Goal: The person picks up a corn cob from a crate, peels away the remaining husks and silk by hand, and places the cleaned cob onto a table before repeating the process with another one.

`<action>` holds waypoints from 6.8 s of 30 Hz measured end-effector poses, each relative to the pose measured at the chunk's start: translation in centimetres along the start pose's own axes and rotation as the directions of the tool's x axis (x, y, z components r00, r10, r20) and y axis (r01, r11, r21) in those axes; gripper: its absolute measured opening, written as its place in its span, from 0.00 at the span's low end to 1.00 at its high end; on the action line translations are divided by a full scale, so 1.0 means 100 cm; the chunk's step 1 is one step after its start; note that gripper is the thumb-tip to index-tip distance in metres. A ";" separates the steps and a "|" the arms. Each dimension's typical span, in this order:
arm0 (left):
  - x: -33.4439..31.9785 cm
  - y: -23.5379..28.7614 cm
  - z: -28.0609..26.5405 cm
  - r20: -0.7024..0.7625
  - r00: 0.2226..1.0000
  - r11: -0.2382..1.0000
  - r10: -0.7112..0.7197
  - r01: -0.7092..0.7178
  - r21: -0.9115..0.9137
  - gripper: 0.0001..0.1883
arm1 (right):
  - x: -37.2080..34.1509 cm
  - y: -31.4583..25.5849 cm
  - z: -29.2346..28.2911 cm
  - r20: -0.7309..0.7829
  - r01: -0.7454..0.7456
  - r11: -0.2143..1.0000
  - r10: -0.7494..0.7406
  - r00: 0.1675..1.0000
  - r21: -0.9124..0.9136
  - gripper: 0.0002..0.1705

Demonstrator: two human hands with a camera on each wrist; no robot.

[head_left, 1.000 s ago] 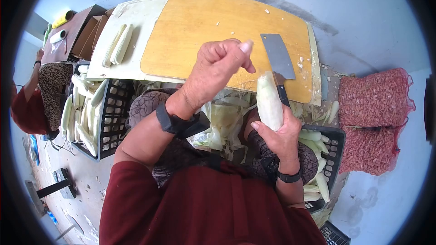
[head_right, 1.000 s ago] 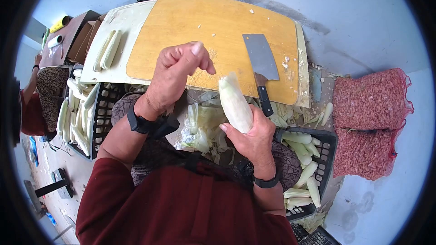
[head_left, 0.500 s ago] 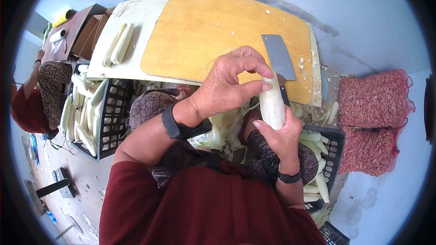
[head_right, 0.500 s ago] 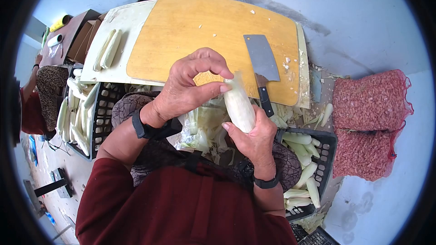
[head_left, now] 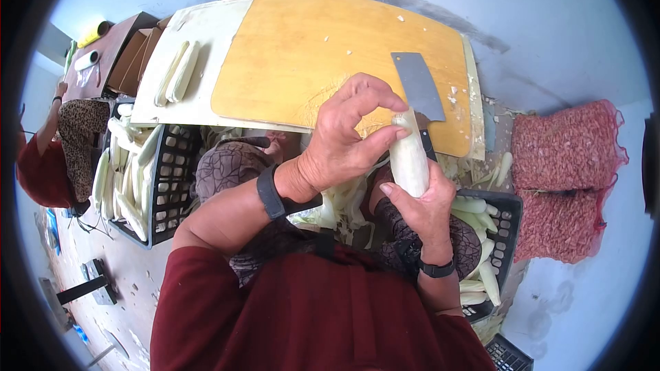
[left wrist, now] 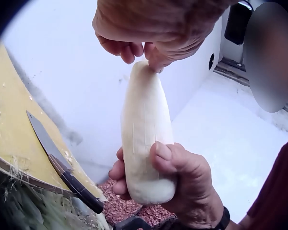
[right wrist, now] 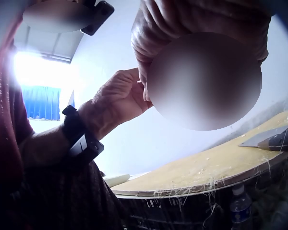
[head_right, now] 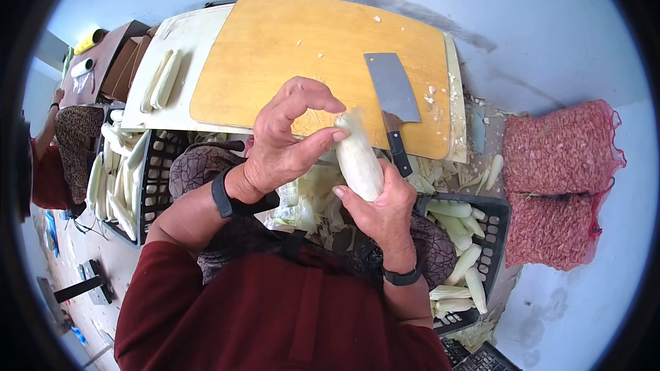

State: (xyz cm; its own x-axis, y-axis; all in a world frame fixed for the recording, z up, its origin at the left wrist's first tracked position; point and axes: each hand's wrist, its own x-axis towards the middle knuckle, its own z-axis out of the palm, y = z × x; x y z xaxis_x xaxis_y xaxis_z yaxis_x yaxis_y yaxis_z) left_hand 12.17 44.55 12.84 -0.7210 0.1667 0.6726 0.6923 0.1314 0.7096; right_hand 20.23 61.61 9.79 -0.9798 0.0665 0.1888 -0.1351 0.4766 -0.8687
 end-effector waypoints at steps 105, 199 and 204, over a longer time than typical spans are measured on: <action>-0.008 -0.011 0.006 0.021 0.982 0.976 -0.186 0.187 -0.112 0.05 | -0.001 -0.002 0.002 -0.010 0.050 0.990 -0.052 0.999 -0.131 0.28; 0.014 -0.012 -0.016 0.405 0.747 0.747 -0.527 0.634 -0.198 0.05 | -0.002 0.000 0.002 0.063 -0.056 0.998 0.055 0.996 0.017 0.28; 0.011 -0.017 -0.012 0.374 0.758 0.761 -0.534 0.624 -0.179 0.09 | -0.001 -0.006 0.001 0.077 -0.070 0.997 0.069 0.995 0.016 0.29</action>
State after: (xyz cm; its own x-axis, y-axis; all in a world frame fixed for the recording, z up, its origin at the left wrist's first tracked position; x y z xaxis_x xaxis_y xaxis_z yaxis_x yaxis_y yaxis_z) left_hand 10.15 43.31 12.64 -0.9053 0.4215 0.0524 0.0712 0.0291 0.9970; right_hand 20.42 61.23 10.23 -0.9952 0.0315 0.0927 -0.0682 0.4564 -0.8871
